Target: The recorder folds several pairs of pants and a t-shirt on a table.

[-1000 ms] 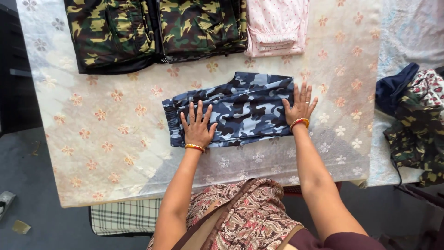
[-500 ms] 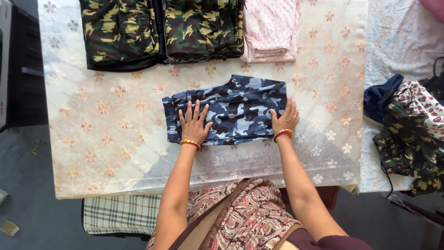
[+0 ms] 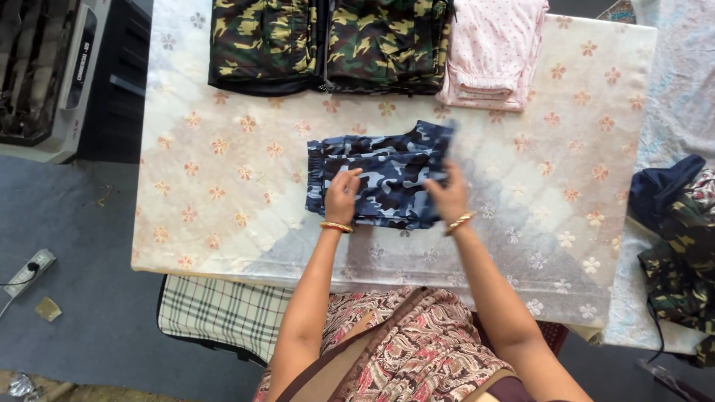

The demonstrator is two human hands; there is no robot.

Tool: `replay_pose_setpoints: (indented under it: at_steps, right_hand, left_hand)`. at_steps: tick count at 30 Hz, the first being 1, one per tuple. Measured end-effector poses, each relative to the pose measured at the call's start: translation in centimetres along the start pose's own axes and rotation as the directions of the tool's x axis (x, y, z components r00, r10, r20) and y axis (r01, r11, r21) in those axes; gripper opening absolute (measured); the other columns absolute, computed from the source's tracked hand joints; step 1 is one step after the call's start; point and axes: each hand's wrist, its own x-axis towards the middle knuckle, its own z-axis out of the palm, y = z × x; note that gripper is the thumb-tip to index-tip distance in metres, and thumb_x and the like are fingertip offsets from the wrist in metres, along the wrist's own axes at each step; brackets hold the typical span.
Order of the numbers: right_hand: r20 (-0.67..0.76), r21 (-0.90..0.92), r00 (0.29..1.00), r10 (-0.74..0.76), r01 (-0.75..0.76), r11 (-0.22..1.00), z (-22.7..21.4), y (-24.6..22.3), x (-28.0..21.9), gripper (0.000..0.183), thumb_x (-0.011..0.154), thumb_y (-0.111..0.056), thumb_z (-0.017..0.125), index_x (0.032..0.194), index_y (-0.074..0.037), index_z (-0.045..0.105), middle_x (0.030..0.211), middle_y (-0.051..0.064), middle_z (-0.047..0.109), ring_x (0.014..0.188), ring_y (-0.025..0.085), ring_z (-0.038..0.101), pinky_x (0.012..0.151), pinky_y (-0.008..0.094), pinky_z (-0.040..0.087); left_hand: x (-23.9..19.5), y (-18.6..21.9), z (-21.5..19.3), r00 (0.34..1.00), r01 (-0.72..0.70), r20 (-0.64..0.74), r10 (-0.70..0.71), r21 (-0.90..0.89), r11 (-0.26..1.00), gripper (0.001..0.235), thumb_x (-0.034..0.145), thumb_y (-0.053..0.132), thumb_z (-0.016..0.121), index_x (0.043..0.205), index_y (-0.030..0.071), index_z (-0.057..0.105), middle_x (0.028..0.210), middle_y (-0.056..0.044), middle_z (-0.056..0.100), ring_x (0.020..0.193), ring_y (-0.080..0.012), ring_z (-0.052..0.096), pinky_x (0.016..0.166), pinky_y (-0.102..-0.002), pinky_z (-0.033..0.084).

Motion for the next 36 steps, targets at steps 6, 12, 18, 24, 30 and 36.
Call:
replay_pose_setpoints:
  at_steps: [6, 12, 18, 24, 30, 36]
  right_hand:
    - [0.573, 0.045, 0.806, -0.149, 0.15, 0.988, 10.6, -8.6, -6.3, 0.085, 0.087, -0.013, 0.076, 0.158, -0.016, 0.029, 0.11, 0.007, 0.069, 0.095, 0.015, 0.07, 0.08, 0.031, 0.059]
    - [0.499, -0.325, 0.818, -0.284, 0.481, 0.814, 9.5, -5.1, -6.3, 0.075, 0.084, -0.02, 0.081, 0.15, -0.017, 0.047, 0.122, 0.008, 0.069, 0.118, 0.031, 0.061, 0.105, 0.042, 0.047]
    - [0.485, -0.574, 0.832, -0.267, 0.534, 0.621, 9.2, -4.3, -5.3, 0.072, 0.086, -0.037, 0.077, 0.15, -0.02, 0.048, 0.155, 0.01, 0.046, 0.147, 0.034, 0.034, 0.116, 0.052, 0.029]
    - [0.607, -0.666, 0.793, -0.062, 0.55, 0.504, 11.9, -1.9, -5.7, 0.075, 0.087, -0.05, 0.071, 0.153, -0.028, 0.042, 0.167, 0.007, 0.025, 0.155, 0.029, 0.016, 0.122, 0.053, 0.014]
    - [0.635, -0.692, 0.771, -0.033, 0.588, 0.418, 11.7, -1.8, -6.1, 0.081, 0.09, -0.06, 0.064, 0.158, -0.031, 0.033, 0.171, 0.007, 0.013, 0.157, 0.028, 0.007, 0.123, 0.053, 0.006]
    - [0.645, -0.751, 0.75, 0.148, 0.588, 0.3, 11.7, -4.4, -6.7, 0.095, 0.085, -0.064, 0.066, 0.161, -0.033, 0.02, 0.171, 0.007, 0.002, 0.157, 0.028, -0.004, 0.123, 0.054, 0.001]
  left_hand:
    - [1.7, -9.0, -3.3, 0.905, 0.413, 0.302, -0.3, -0.793, 0.447, 0.069, 0.106, 0.066, 0.048, 0.145, 0.015, 0.072, 0.103, 0.002, 0.071, 0.076, -0.0058, 0.061, 0.058, -0.023, 0.044]
    - [1.9, -3.2, -1.7, 0.99, 0.141, -0.028, -0.141, 0.006, 0.99, 0.049, 0.083, 0.016, 0.078, 0.128, 0.005, 0.064, 0.104, -0.013, 0.076, 0.088, -0.0214, 0.073, 0.079, -0.037, 0.057]
    - [3.1, -1.8, -6.4, 0.957, 0.219, -0.195, -0.216, -0.007, 0.976, 0.039, 0.088, 0.017, 0.071, 0.126, 0.008, 0.066, 0.093, -0.014, 0.076, 0.084, -0.0283, 0.074, 0.079, -0.039, 0.057]
    - [2.5, -1.7, -8.7, 0.9, 0.366, -0.316, -0.3, 0.174, 0.914, 0.036, 0.089, 0.025, 0.075, 0.12, 0.01, 0.065, 0.103, -0.011, 0.074, 0.094, -0.0355, 0.071, 0.081, -0.047, 0.054]
    - [0.3, -2.6, -7.1, 0.916, 0.118, -0.398, 0.039, 0.363, 0.924, 0.057, 0.083, 0.024, 0.082, 0.13, 0.004, 0.056, 0.119, -0.016, 0.06, 0.113, -0.0397, 0.059, 0.094, -0.05, 0.049]
    - [1.4, -5.2, -8.2, 0.912, 0.375, -0.183, -0.368, 0.003, 0.927, 0.072, 0.079, 0.031, 0.088, 0.133, 0.002, 0.05, 0.118, -0.013, 0.068, 0.107, -0.0284, 0.068, 0.094, -0.039, 0.051]
